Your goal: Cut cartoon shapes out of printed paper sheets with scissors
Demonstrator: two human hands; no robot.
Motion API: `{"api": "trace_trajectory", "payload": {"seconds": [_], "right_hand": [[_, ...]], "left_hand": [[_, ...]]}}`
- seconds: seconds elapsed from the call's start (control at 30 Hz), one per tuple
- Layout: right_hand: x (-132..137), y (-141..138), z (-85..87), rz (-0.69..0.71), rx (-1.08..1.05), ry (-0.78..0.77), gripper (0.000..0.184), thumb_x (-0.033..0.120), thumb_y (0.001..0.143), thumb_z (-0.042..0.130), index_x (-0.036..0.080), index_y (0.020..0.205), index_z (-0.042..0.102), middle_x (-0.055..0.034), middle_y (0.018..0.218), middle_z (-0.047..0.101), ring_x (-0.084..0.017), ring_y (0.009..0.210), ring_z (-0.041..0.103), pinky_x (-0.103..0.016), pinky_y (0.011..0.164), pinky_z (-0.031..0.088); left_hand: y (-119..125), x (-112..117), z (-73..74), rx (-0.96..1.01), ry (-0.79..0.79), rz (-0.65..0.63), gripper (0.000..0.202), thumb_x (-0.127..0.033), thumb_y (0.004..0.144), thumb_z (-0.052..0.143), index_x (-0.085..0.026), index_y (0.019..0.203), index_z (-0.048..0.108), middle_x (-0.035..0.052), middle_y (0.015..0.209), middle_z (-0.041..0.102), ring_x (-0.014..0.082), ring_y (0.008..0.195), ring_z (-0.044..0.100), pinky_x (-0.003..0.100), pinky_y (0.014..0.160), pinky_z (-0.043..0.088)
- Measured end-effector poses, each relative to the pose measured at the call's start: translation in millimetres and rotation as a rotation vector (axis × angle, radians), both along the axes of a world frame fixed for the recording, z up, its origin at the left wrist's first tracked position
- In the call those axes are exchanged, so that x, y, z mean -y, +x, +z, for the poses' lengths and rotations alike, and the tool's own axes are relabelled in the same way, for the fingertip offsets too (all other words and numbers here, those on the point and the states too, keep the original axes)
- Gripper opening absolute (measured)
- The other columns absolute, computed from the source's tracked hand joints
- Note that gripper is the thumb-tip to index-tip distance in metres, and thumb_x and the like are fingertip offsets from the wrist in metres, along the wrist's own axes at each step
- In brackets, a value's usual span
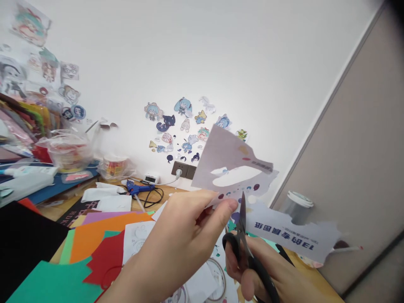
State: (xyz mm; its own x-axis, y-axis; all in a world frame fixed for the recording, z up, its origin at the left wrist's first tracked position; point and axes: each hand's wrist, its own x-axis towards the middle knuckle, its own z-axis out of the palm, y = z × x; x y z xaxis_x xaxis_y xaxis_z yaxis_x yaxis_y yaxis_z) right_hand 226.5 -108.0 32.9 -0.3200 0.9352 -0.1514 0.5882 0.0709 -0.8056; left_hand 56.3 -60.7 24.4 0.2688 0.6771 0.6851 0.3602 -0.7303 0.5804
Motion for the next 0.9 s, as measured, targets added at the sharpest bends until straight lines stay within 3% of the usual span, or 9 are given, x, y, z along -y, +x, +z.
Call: {"api": "trace_trajectory", "payload": {"seconds": [0.13, 0.23, 0.33, 0.4, 0.53, 0.63, 0.77, 0.9], "right_hand": [[1, 2, -2.5, -0.069, -0.042, -0.068, 0.02, 0.03, 0.066, 0.064, 0.021, 0.072, 0.048, 0.0035, 0.067, 0.044, -0.012, 0.062, 0.038, -0.024, 0.056, 0.028], [0, 5, -8.1, -0.036, -0.057, -0.004, 0.018, 0.029, 0.065, 0.065, 0.022, 0.071, 0.05, 0.0033, 0.068, 0.044, -0.013, 0.062, 0.039, -0.024, 0.055, 0.03], [1, 9, -14.9, -0.021, -0.048, 0.097, 0.018, 0.041, 0.072, 0.06, 0.023, 0.072, 0.054, 0.0016, 0.066, 0.048, -0.015, 0.065, 0.044, -0.025, 0.058, 0.034], [3, 12, -18.4, -0.014, -0.074, 0.102, 0.029, 0.053, 0.08, 0.047, 0.025, 0.077, 0.057, 0.0002, 0.063, 0.05, -0.017, 0.067, 0.046, -0.027, 0.064, 0.037], [5, 16, -20.2, -0.029, -0.044, 0.097, 0.037, 0.059, 0.083, 0.037, 0.027, 0.083, 0.057, -0.0005, 0.062, 0.054, -0.018, 0.064, 0.049, -0.03, 0.067, 0.039], [3, 14, -19.1, 0.007, -0.076, 0.132, 0.039, 0.063, 0.079, 0.042, 0.025, 0.076, 0.055, 0.001, 0.058, 0.049, -0.017, 0.059, 0.044, -0.03, 0.063, 0.038], [-4, 13, -21.4, 0.026, -0.167, 0.167, 0.036, 0.06, 0.071, 0.057, 0.024, 0.076, 0.053, 0.0011, 0.069, 0.048, -0.015, 0.063, 0.045, -0.027, 0.058, 0.04], [-12, 13, -28.1, 0.015, -0.038, 0.303, 0.032, 0.054, 0.07, 0.062, 0.023, 0.079, 0.06, -0.0014, 0.071, 0.057, -0.018, 0.066, 0.053, -0.029, 0.06, 0.047]], "left_hand": [[-1, 0, -0.1, 0.02, 0.007, -0.024, 0.035, -0.038, 0.088, 0.039, -0.019, 0.06, 0.046, -0.0058, 0.05, 0.039, 0.0076, 0.049, 0.038, 0.019, 0.045, 0.028], [-3, 1, 0.7, 0.029, -0.013, -0.066, 0.035, -0.038, 0.089, 0.038, -0.019, 0.06, 0.045, -0.0059, 0.052, 0.04, 0.0075, 0.051, 0.038, 0.019, 0.046, 0.029], [-3, 1, 1.7, 0.038, -0.036, -0.097, 0.033, -0.038, 0.089, 0.037, -0.019, 0.064, 0.046, -0.0056, 0.057, 0.045, 0.0077, 0.055, 0.041, 0.019, 0.049, 0.03], [-3, 1, 2.2, 0.04, -0.038, -0.107, 0.032, -0.037, 0.09, 0.036, -0.019, 0.065, 0.046, -0.0053, 0.06, 0.047, 0.0079, 0.057, 0.042, 0.019, 0.05, 0.03], [-1, 1, 2.8, 0.071, -0.014, -0.12, 0.033, -0.035, 0.091, 0.033, -0.019, 0.063, 0.042, -0.005, 0.059, 0.045, 0.0079, 0.056, 0.041, 0.02, 0.051, 0.031], [0, 1, 2.5, 0.095, -0.011, -0.113, 0.034, -0.036, 0.091, 0.032, -0.019, 0.063, 0.04, -0.0049, 0.058, 0.043, 0.008, 0.055, 0.039, 0.019, 0.049, 0.03], [2, 1, -0.3, 0.074, -0.021, -0.134, 0.031, -0.036, 0.087, 0.041, -0.02, 0.061, 0.038, -0.0059, 0.053, 0.039, 0.0077, 0.051, 0.037, 0.018, 0.046, 0.029], [5, 1, -2.7, 0.073, -0.006, -0.183, 0.024, -0.03, 0.087, 0.042, -0.021, 0.065, 0.043, -0.0065, 0.053, 0.044, 0.0073, 0.051, 0.041, 0.017, 0.046, 0.031]]}}
